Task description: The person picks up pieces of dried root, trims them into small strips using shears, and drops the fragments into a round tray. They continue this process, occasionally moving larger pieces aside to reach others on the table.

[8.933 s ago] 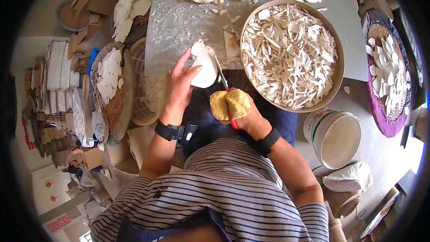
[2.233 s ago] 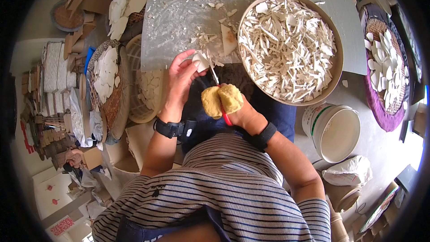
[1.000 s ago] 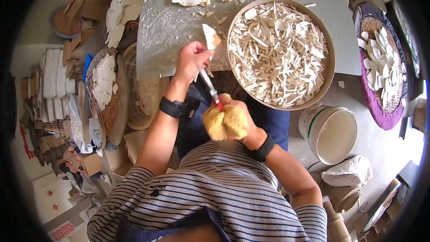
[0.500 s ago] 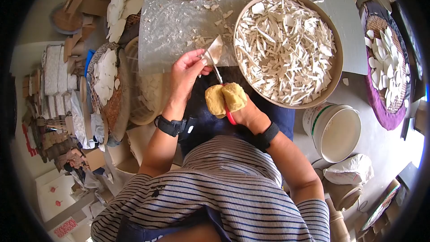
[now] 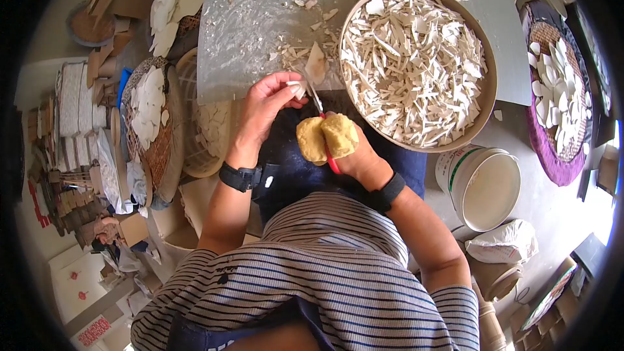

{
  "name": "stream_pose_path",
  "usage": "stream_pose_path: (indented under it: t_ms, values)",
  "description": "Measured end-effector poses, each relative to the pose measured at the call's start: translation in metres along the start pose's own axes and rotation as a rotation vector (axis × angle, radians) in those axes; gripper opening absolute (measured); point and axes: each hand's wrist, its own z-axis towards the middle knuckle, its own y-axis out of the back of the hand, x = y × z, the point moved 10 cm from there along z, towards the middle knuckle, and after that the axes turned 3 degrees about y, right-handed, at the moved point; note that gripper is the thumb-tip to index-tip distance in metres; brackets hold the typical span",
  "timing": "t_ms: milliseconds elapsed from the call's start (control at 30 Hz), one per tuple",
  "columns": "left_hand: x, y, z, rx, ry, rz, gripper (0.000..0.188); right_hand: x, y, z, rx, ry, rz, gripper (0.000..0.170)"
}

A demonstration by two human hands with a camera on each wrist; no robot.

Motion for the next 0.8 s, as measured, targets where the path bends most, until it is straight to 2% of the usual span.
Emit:
stream_pose_path:
  t_ms: [67,100,200,233,367,467,567,667,700,800]
  values:
    - [-0.002,0.013,-0.001,-0.153,-0.080,-0.121,0.019,-0.001,-0.011,-0.002,0.134,-0.016,-0.141,0.043]
    - [-0.002,0.020,-0.002,-0.230,-0.121,-0.182,0.020,-0.002,-0.013,-0.002,0.144,-0.039,-0.109,0.043]
    - [0.009,0.030,0.000,-0.256,-0.106,-0.291,0.022,-0.008,-0.024,-0.006,0.177,-0.113,-0.011,0.043]
    - [0.008,0.029,0.000,-0.251,-0.099,-0.264,0.022,-0.014,-0.026,-0.008,0.178,-0.132,0.020,0.042]
    - [0.004,0.022,-0.006,-0.213,-0.082,-0.176,0.021,-0.006,-0.021,-0.006,0.153,0.057,-0.079,0.038]
    - [0.000,0.020,-0.006,-0.197,-0.083,-0.139,0.019,-0.005,-0.021,-0.002,0.229,0.013,-0.160,0.038]
    - [-0.003,0.020,-0.007,-0.194,-0.090,-0.093,0.016,-0.001,-0.023,-0.007,0.205,0.051,-0.186,0.037]
    - [-0.002,0.023,-0.007,-0.202,-0.044,-0.086,0.015,-0.009,-0.024,-0.010,0.165,-0.007,-0.050,0.036]
    - [0.000,0.024,-0.009,-0.205,-0.017,-0.093,0.014,0.013,-0.012,-0.003,0.132,-0.003,-0.085,0.030]
    - [0.004,0.028,-0.014,-0.162,0.046,-0.069,0.013,0.005,-0.018,-0.008,0.160,-0.111,0.199,0.024]
